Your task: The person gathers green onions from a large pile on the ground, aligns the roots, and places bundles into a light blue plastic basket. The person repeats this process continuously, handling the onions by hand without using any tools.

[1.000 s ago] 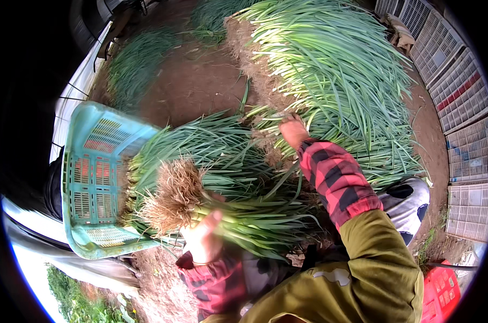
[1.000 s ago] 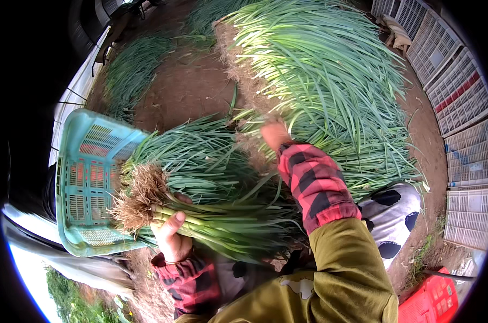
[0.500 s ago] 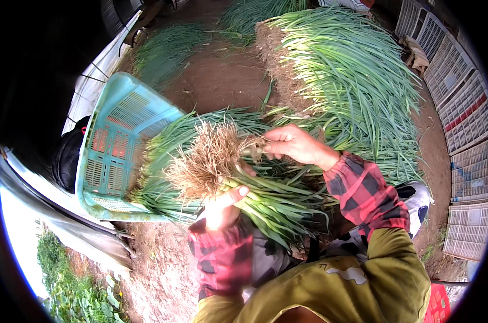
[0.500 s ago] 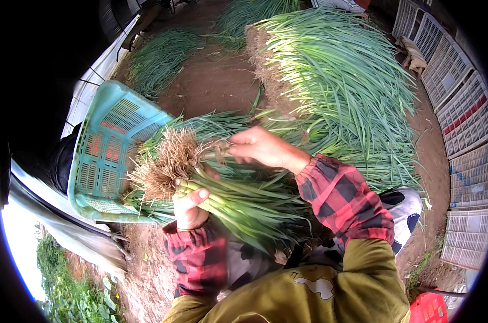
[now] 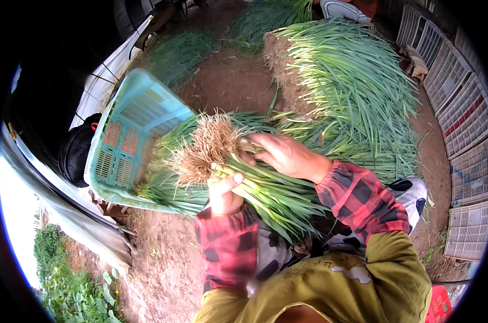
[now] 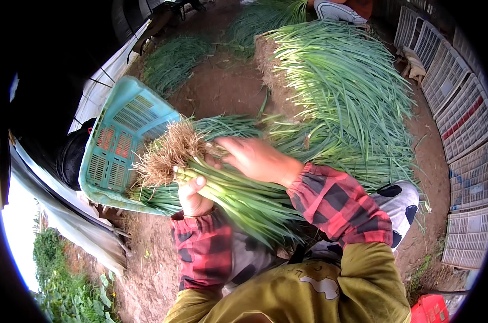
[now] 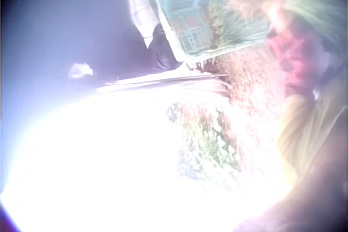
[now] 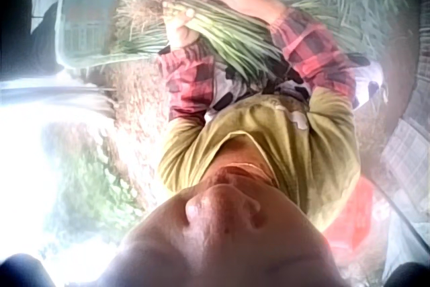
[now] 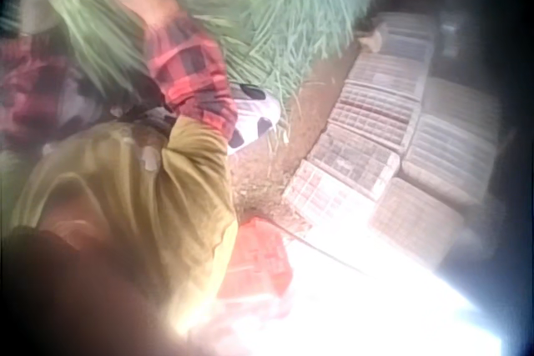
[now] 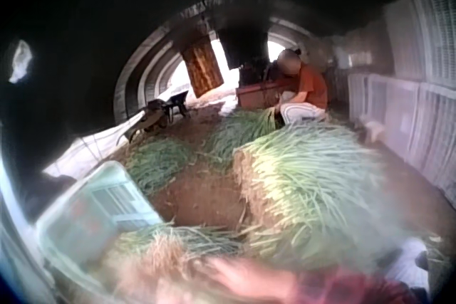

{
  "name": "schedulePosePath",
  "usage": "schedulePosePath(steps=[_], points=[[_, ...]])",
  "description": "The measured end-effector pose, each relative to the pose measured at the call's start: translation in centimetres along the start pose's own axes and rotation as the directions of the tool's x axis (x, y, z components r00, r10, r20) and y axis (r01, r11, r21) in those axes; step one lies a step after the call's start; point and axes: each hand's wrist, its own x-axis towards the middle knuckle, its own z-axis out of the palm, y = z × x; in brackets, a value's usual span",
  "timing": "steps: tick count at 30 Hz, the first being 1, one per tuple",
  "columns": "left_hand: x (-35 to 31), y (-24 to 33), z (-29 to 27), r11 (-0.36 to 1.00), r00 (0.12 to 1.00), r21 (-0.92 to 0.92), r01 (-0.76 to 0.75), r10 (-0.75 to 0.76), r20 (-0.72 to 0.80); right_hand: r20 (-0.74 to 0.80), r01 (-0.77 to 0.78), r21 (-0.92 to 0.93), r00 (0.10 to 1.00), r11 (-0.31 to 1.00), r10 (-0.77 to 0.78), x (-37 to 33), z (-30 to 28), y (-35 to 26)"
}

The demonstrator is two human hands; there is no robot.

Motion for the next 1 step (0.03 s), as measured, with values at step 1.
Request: schedulePosePath(steps=[1], points=[[0.22,0.04,-0.04,1.000,1.000,0.016,-0.010,0.009,0.021,0.043,0.029,-0.097,0.999,0.995,-0.025,-0.35,-0.02,0.43]])
